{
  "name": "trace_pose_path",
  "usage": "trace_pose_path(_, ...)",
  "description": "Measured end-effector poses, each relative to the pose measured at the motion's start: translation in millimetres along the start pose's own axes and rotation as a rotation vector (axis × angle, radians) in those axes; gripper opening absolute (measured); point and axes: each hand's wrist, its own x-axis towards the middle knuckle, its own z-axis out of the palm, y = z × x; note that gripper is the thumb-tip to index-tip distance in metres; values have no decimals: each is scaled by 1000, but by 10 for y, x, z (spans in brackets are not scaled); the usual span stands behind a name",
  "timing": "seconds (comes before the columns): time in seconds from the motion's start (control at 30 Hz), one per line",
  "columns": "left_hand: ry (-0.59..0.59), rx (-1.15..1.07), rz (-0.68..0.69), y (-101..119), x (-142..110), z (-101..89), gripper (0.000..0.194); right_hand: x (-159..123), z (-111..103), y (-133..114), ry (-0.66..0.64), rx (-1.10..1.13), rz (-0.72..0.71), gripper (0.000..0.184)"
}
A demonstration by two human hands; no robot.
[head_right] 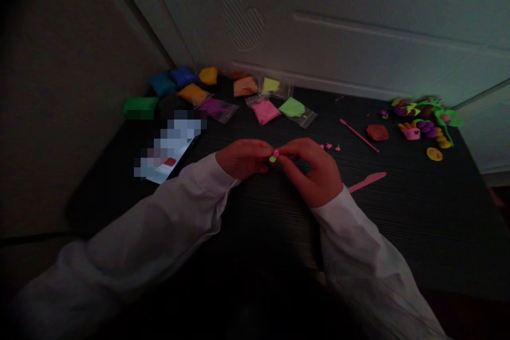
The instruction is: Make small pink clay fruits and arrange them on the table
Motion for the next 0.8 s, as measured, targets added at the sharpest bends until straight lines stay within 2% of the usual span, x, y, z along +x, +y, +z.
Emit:
trace_pose_path(0.23,-23,17,-7,0,17,-21,12,4,-11,15,-15,-21,-58,14)
trace_pose_path(0.8,-54,47,-14,-8,45,-40,8,10,-21,0,-59,-61,-76,15)
